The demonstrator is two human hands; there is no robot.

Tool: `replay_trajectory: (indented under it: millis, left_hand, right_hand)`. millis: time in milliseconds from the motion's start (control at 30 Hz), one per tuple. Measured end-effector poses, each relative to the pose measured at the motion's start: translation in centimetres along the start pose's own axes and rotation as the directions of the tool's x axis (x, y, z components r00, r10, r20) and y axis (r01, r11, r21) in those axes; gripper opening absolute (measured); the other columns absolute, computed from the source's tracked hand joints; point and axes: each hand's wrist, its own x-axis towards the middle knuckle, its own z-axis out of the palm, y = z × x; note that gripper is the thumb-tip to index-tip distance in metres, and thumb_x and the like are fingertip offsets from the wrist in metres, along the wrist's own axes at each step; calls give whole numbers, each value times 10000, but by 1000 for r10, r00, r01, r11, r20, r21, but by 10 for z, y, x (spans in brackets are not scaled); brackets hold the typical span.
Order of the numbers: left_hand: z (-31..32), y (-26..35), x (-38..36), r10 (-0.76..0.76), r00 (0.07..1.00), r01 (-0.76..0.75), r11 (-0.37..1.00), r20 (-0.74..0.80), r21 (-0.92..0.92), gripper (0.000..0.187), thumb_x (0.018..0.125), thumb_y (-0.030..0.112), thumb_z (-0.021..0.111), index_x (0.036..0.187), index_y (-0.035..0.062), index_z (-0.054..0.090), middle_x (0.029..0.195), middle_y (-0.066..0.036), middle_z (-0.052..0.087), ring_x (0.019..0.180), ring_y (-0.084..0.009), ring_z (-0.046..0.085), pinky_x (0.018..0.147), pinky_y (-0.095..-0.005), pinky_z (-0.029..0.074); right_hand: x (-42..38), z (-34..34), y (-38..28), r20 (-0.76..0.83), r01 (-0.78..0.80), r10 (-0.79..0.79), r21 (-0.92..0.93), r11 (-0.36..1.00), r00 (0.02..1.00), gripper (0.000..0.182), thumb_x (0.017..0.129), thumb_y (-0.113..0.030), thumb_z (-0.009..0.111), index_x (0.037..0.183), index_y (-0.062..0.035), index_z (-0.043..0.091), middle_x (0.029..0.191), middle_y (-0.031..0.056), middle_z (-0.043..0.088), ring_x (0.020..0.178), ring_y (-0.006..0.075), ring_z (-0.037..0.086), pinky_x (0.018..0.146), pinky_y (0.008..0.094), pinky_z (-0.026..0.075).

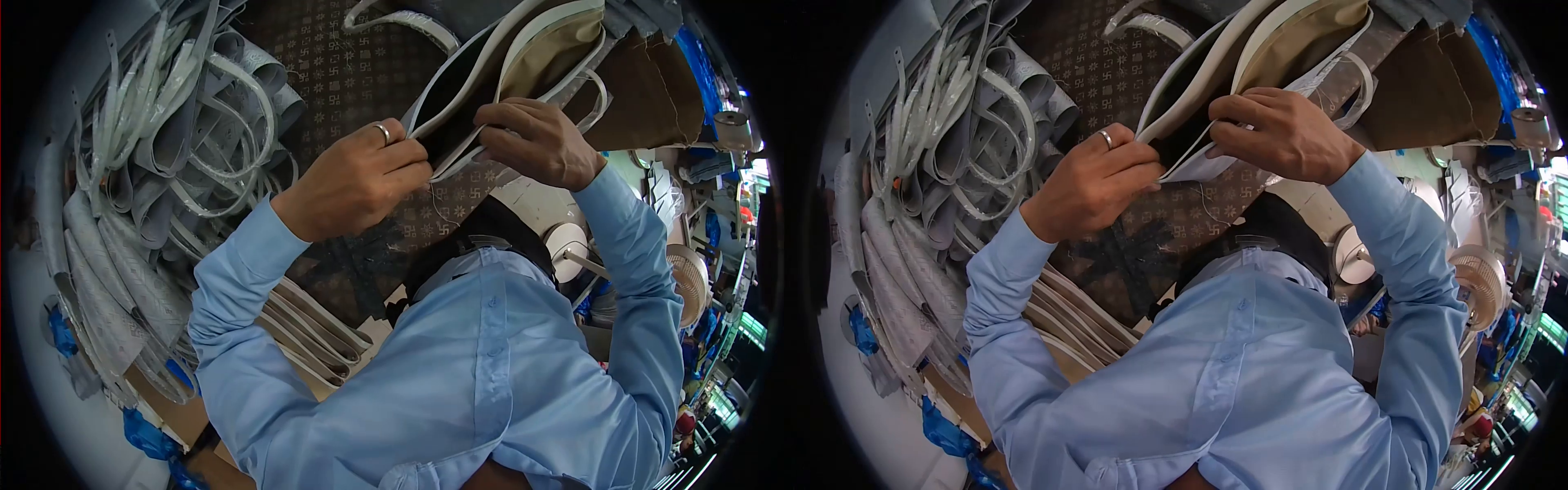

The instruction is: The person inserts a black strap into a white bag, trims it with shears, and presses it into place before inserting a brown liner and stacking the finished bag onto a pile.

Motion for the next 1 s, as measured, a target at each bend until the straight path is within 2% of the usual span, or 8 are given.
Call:
replay_trajectory:
  millis: [133,267,433,567,667,833,933,1000]
  left_hand:
    - [-5,8,5,-58,998,58,997,15,-52,150,732,170,695,788,61,609,812,-43,551,759,-204,513,695,-301,469]
    - [2,13,5,-111,994,110,994,14,24,160,720,167,711,793,59,618,797,-42,546,744,-207,493,686,-307,450]
    - [16,14,0,-165,973,139,977,-160,-159,149,734,140,709,824,41,645,804,-35,552,722,-212,463,649,-314,408]
    - [15,19,2,-154,966,136,986,-206,-99,133,749,127,696,835,35,653,837,-41,579,736,-214,473,648,-312,423]
    - [0,22,-5,-199,964,175,974,-174,-142,107,760,66,663,857,22,651,861,-50,600,775,-221,530,684,-328,467]
    - [-12,23,-9,-233,970,224,968,-65,-114,250,743,-23,620,991,11,624,926,-87,605,843,-258,605,781,-354,506]
    - [-19,24,-3,-244,970,242,964,-4,-113,273,742,-18,624,1013,9,618,947,-105,600,831,-269,598,751,-347,507]
    - [-23,38,14,-329,944,330,942,17,-59,260,740,-17,630,999,4,621,946,-109,604,823,-272,597,732,-353,502]
  right_hand:
    - [3,-5,-6,-25,-61,66,140,988,998,235,707,-102,716,771,-14,508,990,152,557,751,288,615,620,377,541]
    - [2,-5,-7,-12,-99,103,162,982,995,224,719,-94,711,782,-12,513,988,146,563,750,284,614,629,376,537]
    - [4,-8,-9,-3,-156,160,192,969,987,209,734,-107,708,796,-19,529,910,109,558,700,263,587,614,371,499]
    - [1,-7,-10,-3,-176,181,201,964,984,207,737,-111,709,790,-21,531,889,101,545,682,254,577,595,371,485]
    - [2,-7,-10,-37,-137,147,198,971,988,208,736,-108,711,783,-19,528,884,99,541,678,256,577,588,374,482]
    - [5,-1,-8,-39,-132,145,228,965,989,214,707,-91,709,765,-23,514,891,107,544,694,262,577,598,376,487]
    - [-1,-1,-4,-49,-137,151,209,968,987,201,731,-133,686,775,-28,519,898,111,549,718,273,584,608,373,489]
    - [-2,-4,-6,-72,-101,120,222,970,990,195,751,-157,663,783,-25,523,900,122,547,738,278,590,633,376,498]
